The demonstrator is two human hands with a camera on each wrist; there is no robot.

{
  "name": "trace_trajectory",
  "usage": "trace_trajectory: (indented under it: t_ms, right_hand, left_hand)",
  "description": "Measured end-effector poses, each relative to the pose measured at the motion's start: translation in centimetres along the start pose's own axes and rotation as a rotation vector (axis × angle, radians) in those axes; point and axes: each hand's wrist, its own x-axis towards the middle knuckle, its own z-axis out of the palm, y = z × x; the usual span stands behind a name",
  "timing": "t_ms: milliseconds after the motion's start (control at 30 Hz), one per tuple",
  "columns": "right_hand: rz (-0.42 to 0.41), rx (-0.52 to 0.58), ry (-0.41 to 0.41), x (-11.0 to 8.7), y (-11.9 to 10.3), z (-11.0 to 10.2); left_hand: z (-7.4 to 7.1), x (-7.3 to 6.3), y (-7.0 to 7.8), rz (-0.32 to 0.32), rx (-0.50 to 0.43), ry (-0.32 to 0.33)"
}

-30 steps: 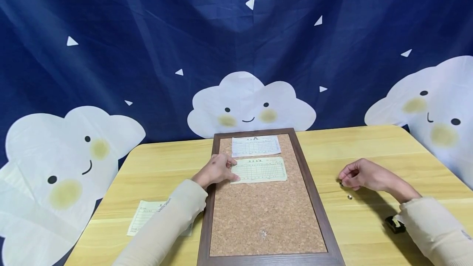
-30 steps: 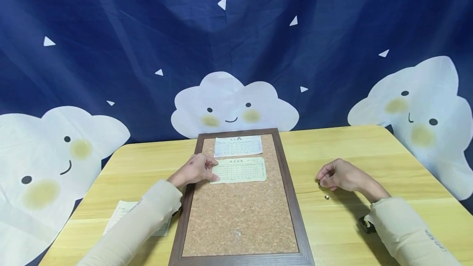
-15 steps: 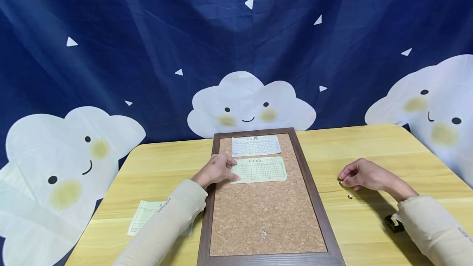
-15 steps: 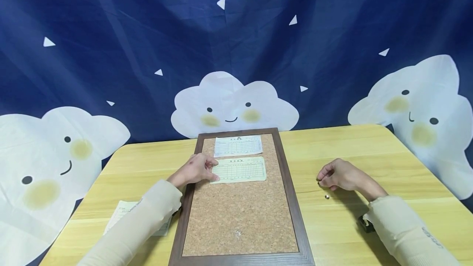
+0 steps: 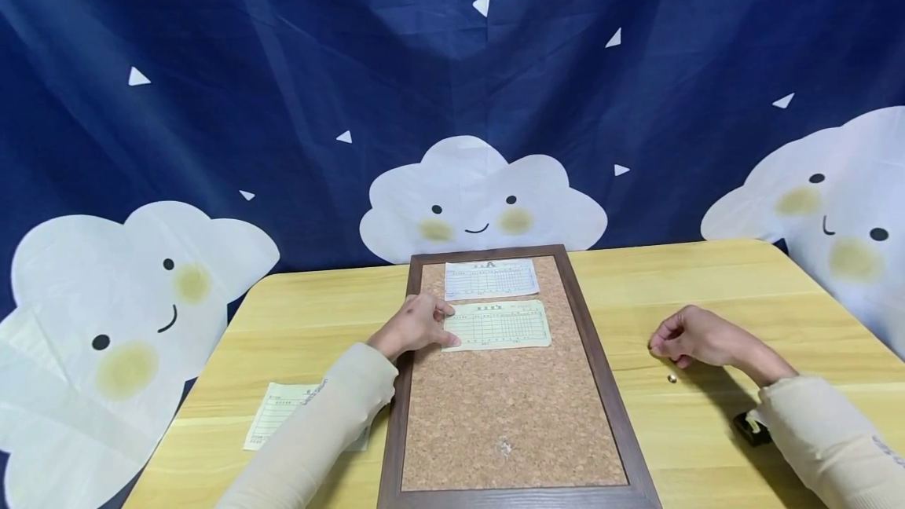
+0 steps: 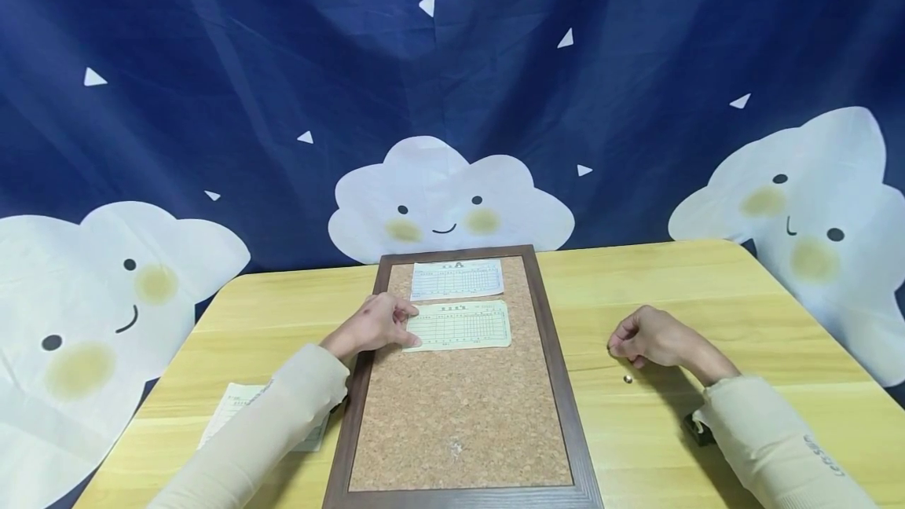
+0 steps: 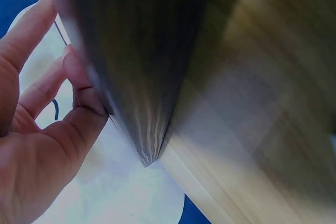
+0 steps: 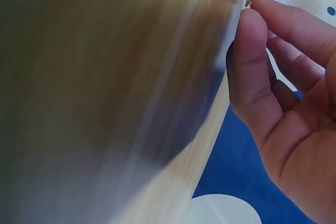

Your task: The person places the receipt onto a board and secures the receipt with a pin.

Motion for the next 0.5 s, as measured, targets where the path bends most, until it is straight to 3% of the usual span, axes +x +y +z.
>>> trace_trajectory:
  t_ms: [500]
  right_hand:
    - [-0.016,0.128,-0.032,0.35,-0.15,-0.23]
  left_hand:
    - [-0.04,0.00,-0.06,0.009,0.010,0.007]
